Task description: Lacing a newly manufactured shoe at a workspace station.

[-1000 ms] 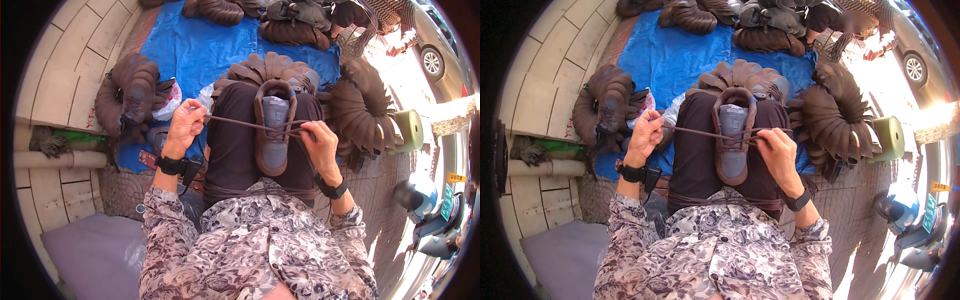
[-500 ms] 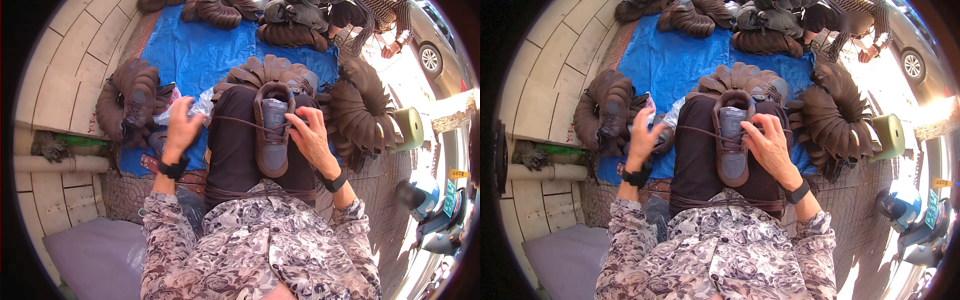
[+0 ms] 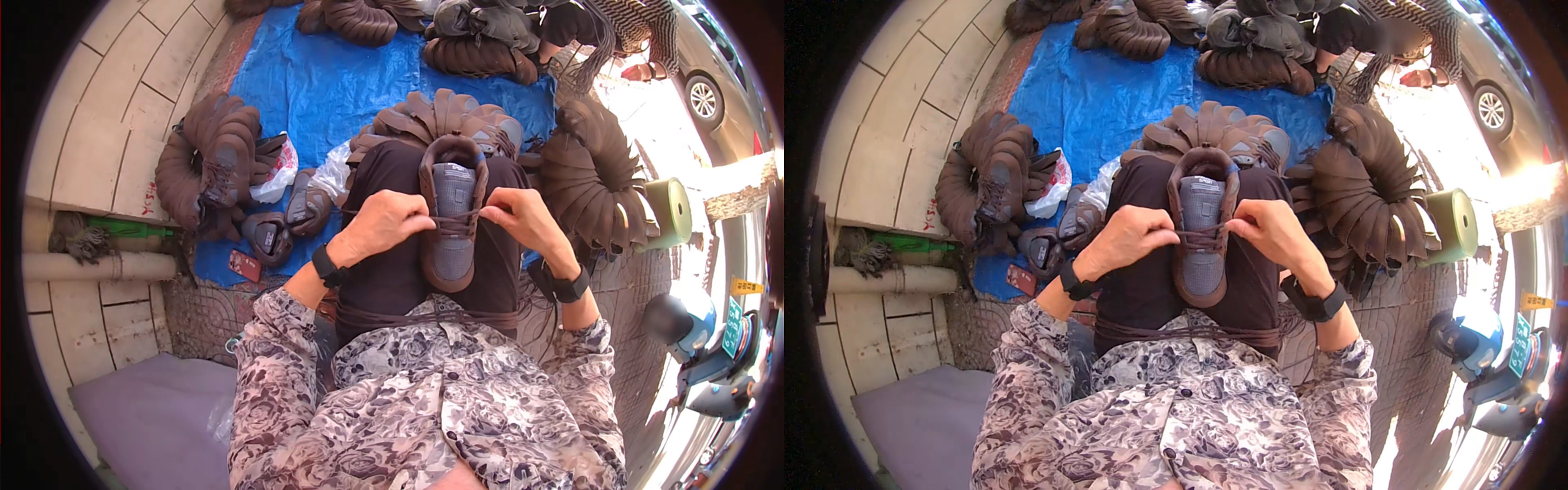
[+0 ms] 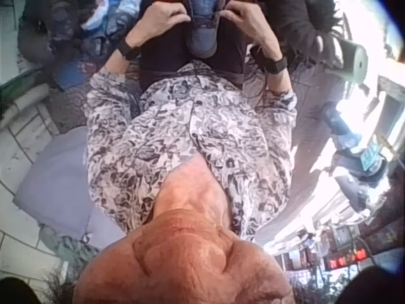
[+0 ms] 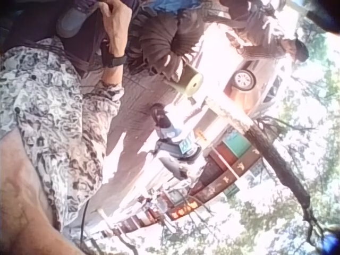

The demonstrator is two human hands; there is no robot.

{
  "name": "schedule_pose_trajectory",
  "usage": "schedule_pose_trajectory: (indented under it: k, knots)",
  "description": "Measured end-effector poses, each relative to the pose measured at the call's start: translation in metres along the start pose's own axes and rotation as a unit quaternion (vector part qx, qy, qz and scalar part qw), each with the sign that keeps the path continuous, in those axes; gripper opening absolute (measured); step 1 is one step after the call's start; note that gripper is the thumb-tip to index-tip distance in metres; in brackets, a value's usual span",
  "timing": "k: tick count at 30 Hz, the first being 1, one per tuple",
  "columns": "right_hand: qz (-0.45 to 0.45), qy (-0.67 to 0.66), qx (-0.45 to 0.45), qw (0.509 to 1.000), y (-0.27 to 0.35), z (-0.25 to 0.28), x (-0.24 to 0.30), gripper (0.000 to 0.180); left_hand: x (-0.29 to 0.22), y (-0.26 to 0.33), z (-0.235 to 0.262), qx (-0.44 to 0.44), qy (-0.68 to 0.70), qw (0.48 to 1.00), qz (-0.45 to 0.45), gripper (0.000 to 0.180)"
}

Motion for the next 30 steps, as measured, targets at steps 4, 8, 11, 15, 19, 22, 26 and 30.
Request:
schedule_pose_trajectory:
  k: [4, 8, 11, 15, 19, 22, 26, 30]
  knots:
    - [-0.062, -0.13, 0.037, 0.989, 0.011, 0.004, -0.019, 0.02, 0.033, 0.012, 0.006, 0.032, 0.167, 0.965, 0.198, 0.012]
    - [-0.074, -0.127, 0.071, 0.987, 0.039, 0.042, -0.046, 0.017, 0.063, 0.052, 0.036, 0.063, 0.151, 0.96, 0.229, 0.012]
    - [-0.158, -0.051, 0.056, 0.985, 0.085, 0.109, -0.099, 0.01, 0.1, 0.117, 0.088, 0.035, 0.064, 0.948, 0.308, 0.013]
    - [-0.228, -0.022, -0.058, 0.972, 0.176, 0.187, -0.164, 0.015, 0.152, 0.225, 0.143, -0.047, 0.031, 0.885, 0.462, 0.014]
    - [-0.263, 0.166, -0.155, 0.938, 0.239, 0.222, -0.191, 0.013, 0.171, 0.294, 0.178, -0.126, -0.133, 0.884, 0.43, 0.013]
    - [-0.221, 0.294, -0.206, 0.907, 0.247, 0.202, -0.179, 0.01, 0.141, 0.282, 0.181, -0.199, -0.355, 0.88, 0.246, 0.013]
    - [-0.25, 0.573, -0.202, 0.753, 0.257, 0.135, -0.184, 0.015, 0.175, 0.291, 0.164, -0.294, -0.349, 0.82, 0.346, 0.015]
    - [-0.215, 0.538, -0.209, 0.788, 0.203, 0.072, -0.167, 0.019, 0.213, 0.247, 0.146, -0.361, -0.113, 0.837, 0.396, 0.02]
Point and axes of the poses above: each hand's wrist, its own y-axis away from the middle knuckle, its own z-axis out of the back of the hand, x = y × z, the point moved 7 cm from there along -y, towards the middle knuckle, and after that the axes turned 3 degrees about z, right-handed, at the moved point
